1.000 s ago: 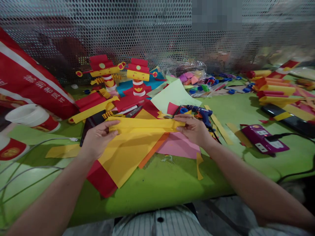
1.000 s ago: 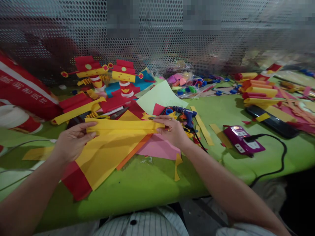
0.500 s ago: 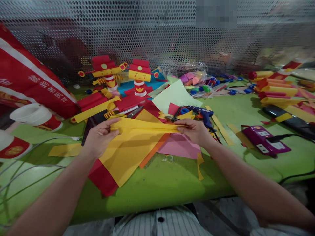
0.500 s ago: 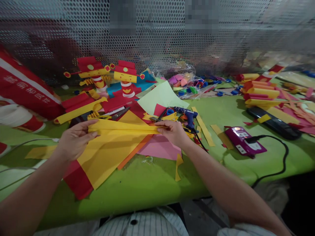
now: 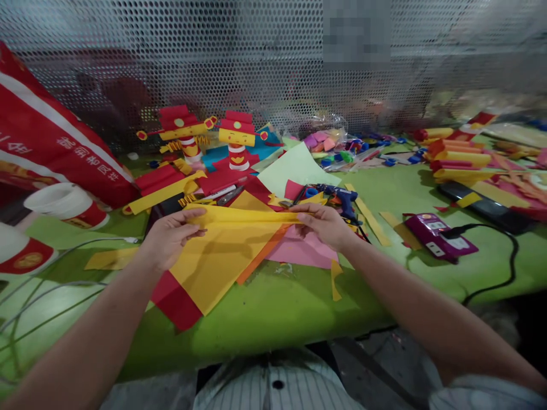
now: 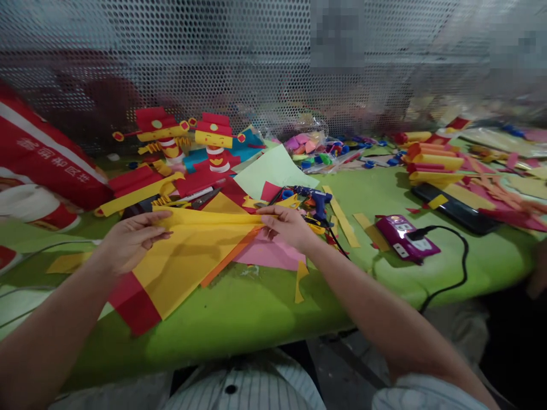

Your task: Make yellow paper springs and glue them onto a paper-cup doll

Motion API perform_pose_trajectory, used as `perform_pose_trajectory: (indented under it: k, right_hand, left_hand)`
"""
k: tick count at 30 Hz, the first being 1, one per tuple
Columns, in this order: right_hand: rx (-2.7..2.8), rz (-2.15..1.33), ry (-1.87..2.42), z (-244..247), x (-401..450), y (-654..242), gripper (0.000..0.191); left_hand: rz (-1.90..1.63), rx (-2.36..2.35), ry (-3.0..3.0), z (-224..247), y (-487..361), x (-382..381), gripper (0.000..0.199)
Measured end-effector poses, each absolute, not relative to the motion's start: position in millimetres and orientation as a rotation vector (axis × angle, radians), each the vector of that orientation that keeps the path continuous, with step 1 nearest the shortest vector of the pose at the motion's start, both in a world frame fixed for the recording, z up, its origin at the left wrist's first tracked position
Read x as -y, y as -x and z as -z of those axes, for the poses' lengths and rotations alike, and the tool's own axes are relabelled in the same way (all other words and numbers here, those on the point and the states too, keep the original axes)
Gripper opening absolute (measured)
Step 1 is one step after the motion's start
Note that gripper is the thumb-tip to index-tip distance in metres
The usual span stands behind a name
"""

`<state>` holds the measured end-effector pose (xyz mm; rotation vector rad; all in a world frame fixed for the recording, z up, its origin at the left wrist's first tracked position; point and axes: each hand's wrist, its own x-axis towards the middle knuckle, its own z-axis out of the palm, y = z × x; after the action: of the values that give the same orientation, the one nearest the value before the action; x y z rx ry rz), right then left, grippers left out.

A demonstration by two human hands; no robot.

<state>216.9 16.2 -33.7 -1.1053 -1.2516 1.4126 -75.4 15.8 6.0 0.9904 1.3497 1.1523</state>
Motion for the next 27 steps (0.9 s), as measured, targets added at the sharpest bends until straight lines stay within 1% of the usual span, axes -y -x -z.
perform_pose_trajectory:
  k: [3, 6, 9, 13, 16, 18, 20, 22, 24, 25, 27]
  right_hand:
    - [1.221, -1.457, 1.109, 30, -16, -215, 0.032]
    - [1.229, -1.486, 1.169, 26, -12, -213, 0.032]
    - [1.234, -1.541, 1.231, 25, -3, -210, 0.034]
    - [1.136, -1.663, 1.283, 28, 11, -206, 0.029]
    - [1.028, -1.737, 1.339, 28, 21, -202, 0.026]
    - [1.009, -1.757, 1.381, 26, 26, -200, 0.024]
    - [1.029, -1.774, 1.404, 22, 30, -198, 0.023]
    - [1.049, -1.794, 1.410, 20, 34, -195, 0.022]
    - [1.058, -1.815, 1.409, 20, 37, -191, 0.020]
    - [1.064, -1.823, 1.407, 21, 38, -188, 0.019]
    - [1.094, -1.834, 1.424, 23, 39, -185, 0.016]
  left_hand:
    - [-1.114, -1.387, -1.074, -10, 75, -10, 0.037]
    - [-1.034, -1.443, -1.142, -12, 79, -2, 0.044]
    - [-0.951, -1.488, -1.254, -13, 88, 7, 0.043]
    - [-0.824, -1.591, -1.464, -11, 97, 15, 0.034]
    - [-0.809, -1.763, -1.928, -10, 95, 23, 0.025]
    - [-0.846, -1.814, -2.377, -10, 84, 32, 0.026]
    - [-0.795, -1.715, -2.735, -9, 65, 44, 0.029]
    - [-0.546, -1.474, -2.976, -6, 39, 55, 0.028]
    - [-0.310, -1.243, -3.104, -2, 12, 61, 0.024]
    - [-0.232, -1.195, -3.127, 1, 0, 62, 0.020]
    - [-0.094, -1.156, -3.113, 6, -18, 58, 0.019]
